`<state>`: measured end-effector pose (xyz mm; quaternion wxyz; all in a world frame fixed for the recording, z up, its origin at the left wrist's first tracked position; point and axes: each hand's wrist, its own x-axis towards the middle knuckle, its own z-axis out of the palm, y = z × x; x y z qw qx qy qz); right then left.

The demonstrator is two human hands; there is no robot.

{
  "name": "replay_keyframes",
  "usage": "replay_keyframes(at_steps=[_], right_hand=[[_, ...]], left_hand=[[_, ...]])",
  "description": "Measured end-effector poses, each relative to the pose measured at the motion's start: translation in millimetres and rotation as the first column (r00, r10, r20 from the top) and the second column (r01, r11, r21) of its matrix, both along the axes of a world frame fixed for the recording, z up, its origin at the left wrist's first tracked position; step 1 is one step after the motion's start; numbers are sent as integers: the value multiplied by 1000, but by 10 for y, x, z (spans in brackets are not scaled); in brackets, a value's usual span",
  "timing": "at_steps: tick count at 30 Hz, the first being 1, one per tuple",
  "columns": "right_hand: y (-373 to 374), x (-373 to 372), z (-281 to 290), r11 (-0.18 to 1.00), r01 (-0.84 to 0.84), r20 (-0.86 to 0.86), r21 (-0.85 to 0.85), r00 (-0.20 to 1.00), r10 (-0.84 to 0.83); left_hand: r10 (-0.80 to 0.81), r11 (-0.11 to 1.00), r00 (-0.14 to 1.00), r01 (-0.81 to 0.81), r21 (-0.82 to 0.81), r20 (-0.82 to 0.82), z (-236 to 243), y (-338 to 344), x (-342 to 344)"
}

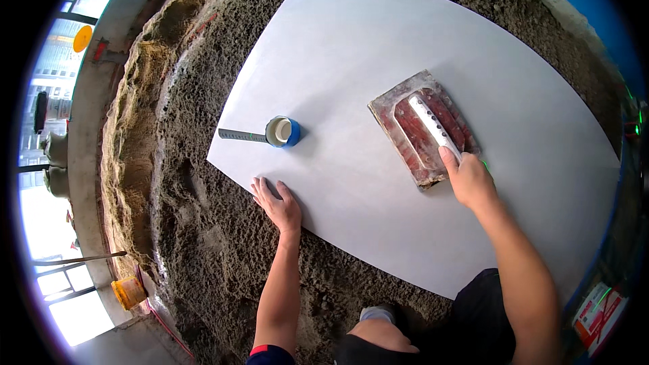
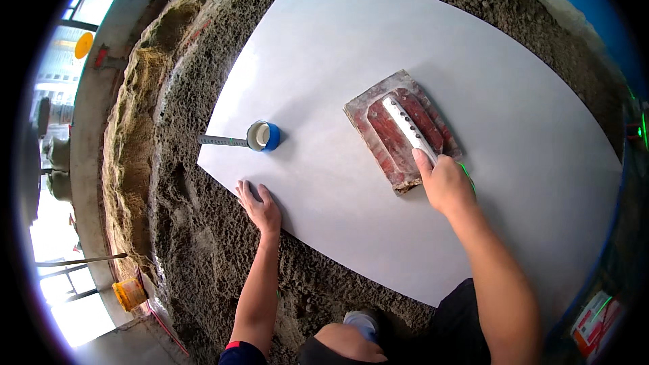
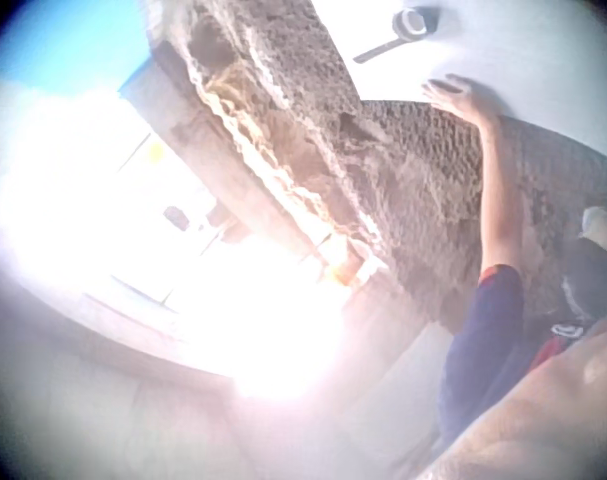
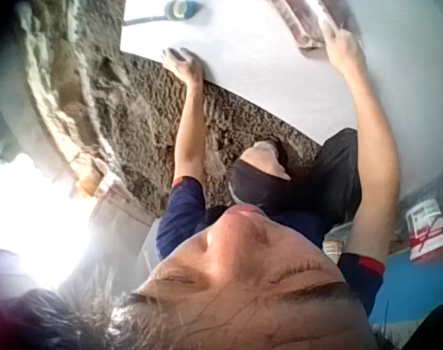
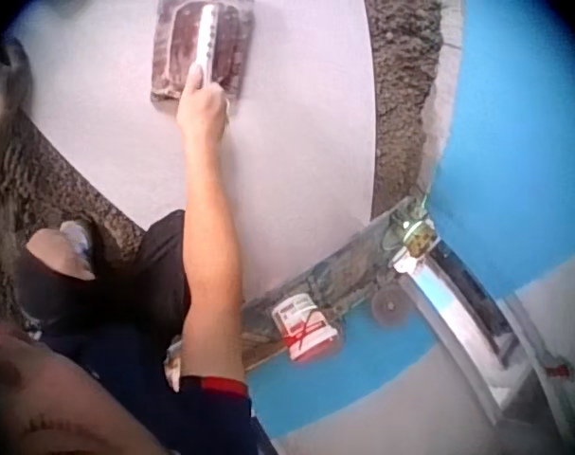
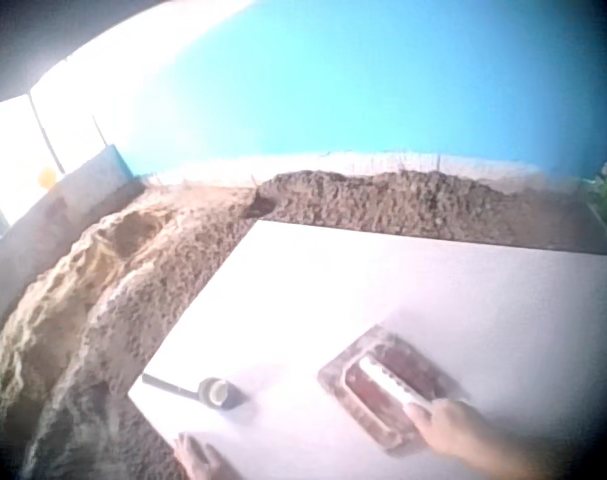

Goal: The person applies adhesive to a large white tile using a trowel, spreading it evenly across the surface. They then position the tile onto the prepared cement floor and press it into place.

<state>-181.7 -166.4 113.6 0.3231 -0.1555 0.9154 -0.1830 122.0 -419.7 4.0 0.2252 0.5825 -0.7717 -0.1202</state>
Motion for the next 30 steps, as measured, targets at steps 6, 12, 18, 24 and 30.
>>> replay_keyframes(at_steps=[6,12,18,24,30], right_hand=[[-84,-29,6,1000,5,-66,2,998,-5],[-38,-56,-52,998,-51,-159,-38,986,44],[-62,43,-27,998,-66,-173,-8,983,64],[33,-51,-218,990,-131,-198,-54,973,118],[-132,-234,-81,941,-339,-165,0,928,334]], left_hand=[[29,983,999,-36,180,43,393,-73,-475],[175,984,918,-172,40,-355,318,-393,-1210],[176,984,853,-132,122,-492,242,-819,-373],[64,997,997,-63,-38,35,2,-838,210],[176,982,982,-180,55,71,81,-773,176]])
